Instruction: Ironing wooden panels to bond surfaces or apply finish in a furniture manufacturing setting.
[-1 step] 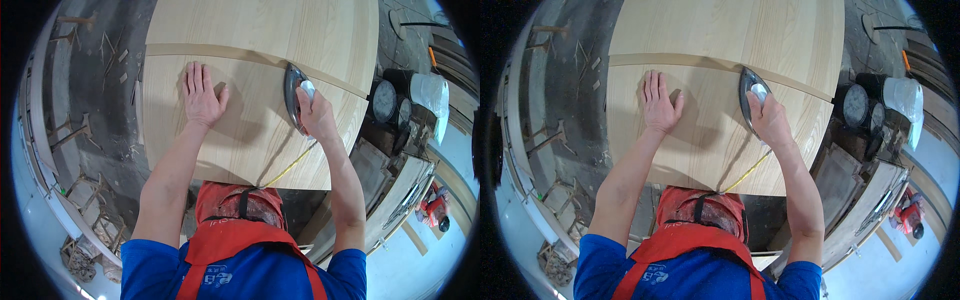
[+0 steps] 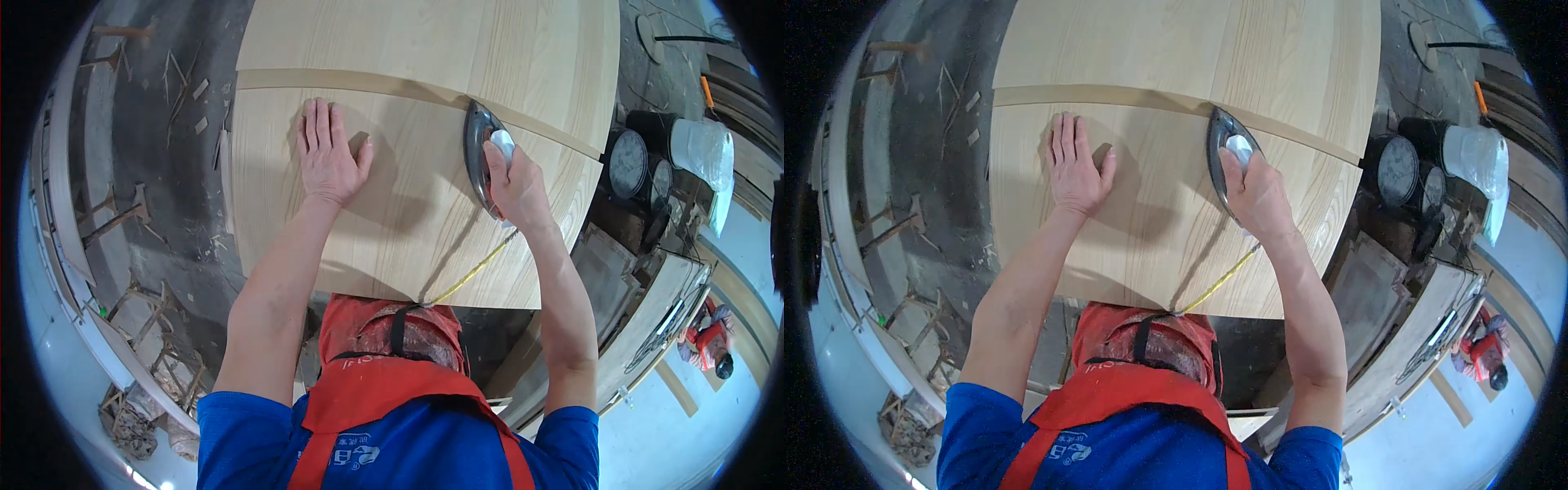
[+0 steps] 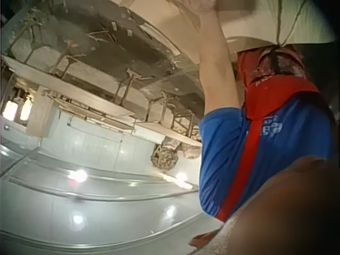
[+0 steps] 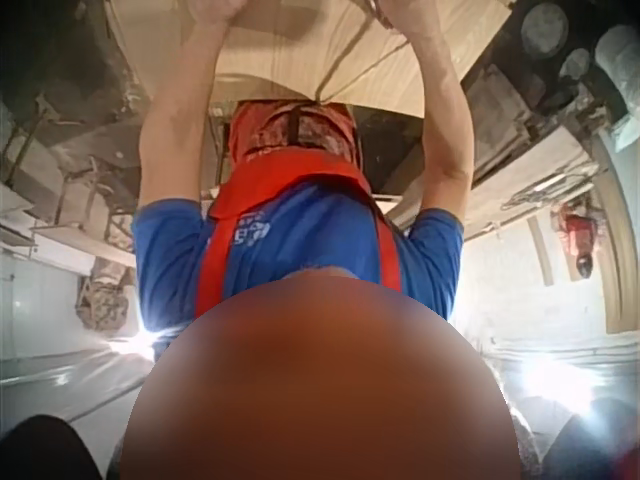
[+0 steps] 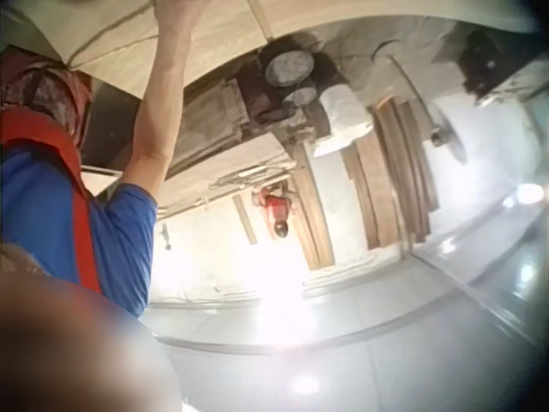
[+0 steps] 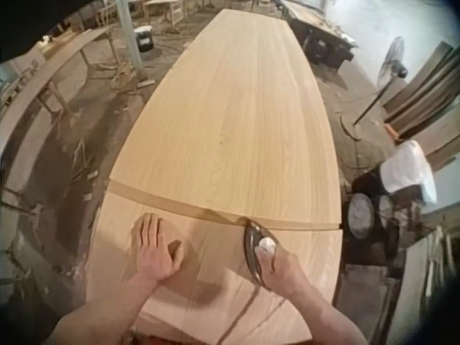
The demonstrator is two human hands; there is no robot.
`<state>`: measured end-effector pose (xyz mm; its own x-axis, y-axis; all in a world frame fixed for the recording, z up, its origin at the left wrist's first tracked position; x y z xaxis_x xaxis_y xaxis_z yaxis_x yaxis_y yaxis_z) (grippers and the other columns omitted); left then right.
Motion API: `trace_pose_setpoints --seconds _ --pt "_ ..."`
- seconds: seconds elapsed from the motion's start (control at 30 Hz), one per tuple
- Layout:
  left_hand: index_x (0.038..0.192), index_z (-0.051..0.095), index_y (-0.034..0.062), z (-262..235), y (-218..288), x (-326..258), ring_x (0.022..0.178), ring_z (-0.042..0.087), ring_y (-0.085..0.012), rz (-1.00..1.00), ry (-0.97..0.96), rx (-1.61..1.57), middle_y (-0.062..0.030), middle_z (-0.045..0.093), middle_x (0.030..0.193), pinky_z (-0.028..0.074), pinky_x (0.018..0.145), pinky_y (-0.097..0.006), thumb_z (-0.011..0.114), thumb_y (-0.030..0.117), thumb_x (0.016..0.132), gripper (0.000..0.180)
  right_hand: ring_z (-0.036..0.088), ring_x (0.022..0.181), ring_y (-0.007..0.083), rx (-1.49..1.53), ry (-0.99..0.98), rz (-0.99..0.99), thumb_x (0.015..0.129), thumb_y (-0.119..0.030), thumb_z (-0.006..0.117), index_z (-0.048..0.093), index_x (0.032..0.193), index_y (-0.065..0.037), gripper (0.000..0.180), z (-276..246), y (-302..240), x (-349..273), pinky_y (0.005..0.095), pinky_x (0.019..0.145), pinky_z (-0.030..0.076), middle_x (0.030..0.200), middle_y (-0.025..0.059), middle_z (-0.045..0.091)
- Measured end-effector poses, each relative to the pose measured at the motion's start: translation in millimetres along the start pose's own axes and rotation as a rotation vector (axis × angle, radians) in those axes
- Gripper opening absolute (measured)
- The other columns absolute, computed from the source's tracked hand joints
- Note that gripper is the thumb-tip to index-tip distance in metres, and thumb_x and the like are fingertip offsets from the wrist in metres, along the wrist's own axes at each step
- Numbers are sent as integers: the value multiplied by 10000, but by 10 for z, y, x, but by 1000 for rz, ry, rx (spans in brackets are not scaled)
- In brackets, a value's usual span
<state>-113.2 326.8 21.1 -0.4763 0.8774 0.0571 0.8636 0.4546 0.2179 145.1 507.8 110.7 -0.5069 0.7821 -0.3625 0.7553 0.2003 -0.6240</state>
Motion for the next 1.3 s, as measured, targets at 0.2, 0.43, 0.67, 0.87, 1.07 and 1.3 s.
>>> trace_pose_setpoints --seconds 0.2,0.43,0.67,0.87,1.07,1.3 --pt "1625 339 -62 13 19 16 1645 184 -425 1 9 -17 -278 292 1721 127 1341 -603 597 483 1005 865 696 782 561 -34 -12 31 1126 -441 578 615 955 94 563 17 16 -17 562 650 548 781 351 671" --pt "1632 333 -65 41 0 -2 1649 183 -427 -12 -9 14 -272 286 1729 123 1340 -602 569 503 1015 871 702 844 580 -116 -39 -4 1131 -450 561 622 963 110 588 2 -68 -8 566 681 568 818 372 685" --pt "1616 348 -64 15 25 -11 1629 227 -435 8 47 -12 -275 328 1696 156 1326 -616 586 459 1019 829 697 898 591 -131 -98 99 1131 -457 552 624 966 119 603 23 -46 24 581 732 571 864 390 687" --pt "1623 339 -57 5 17 20 1631 224 -433 6 43 -6 -268 321 1702 165 1321 -618 586 462 1019 833 688 917 598 -141 -85 49 1128 -477 546 628 960 113 619 46 -23 36 597 754 566 879 400 685" --pt "1623 337 -49 30 30 4 1644 198 -431 7 26 6 -269 293 1719 155 1326 -609 588 464 1026 827 691 928 595 -103 -27 41 1130 -487 533 637 946 124 646 68 -6 23 609 772 566 862 406 679" --pt "1627 349 -52 42 8 -17 1645 188 -424 -3 22 20 -273 305 1718 128 1334 -607 565 502 1014 854 709 910 578 -103 -60 47 1126 -495 540 646 933 119 653 11 -47 23 581 768 576 846 398 681"
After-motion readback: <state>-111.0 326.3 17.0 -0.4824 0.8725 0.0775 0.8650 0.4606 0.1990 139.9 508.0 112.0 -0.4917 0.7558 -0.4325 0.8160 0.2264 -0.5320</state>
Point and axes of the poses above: each hand's wrist, its own x-axis towards the middle knuckle, its own z-axis out of the palm, y = z × x, the point moved 5 cm from there along x, towards the middle knuckle
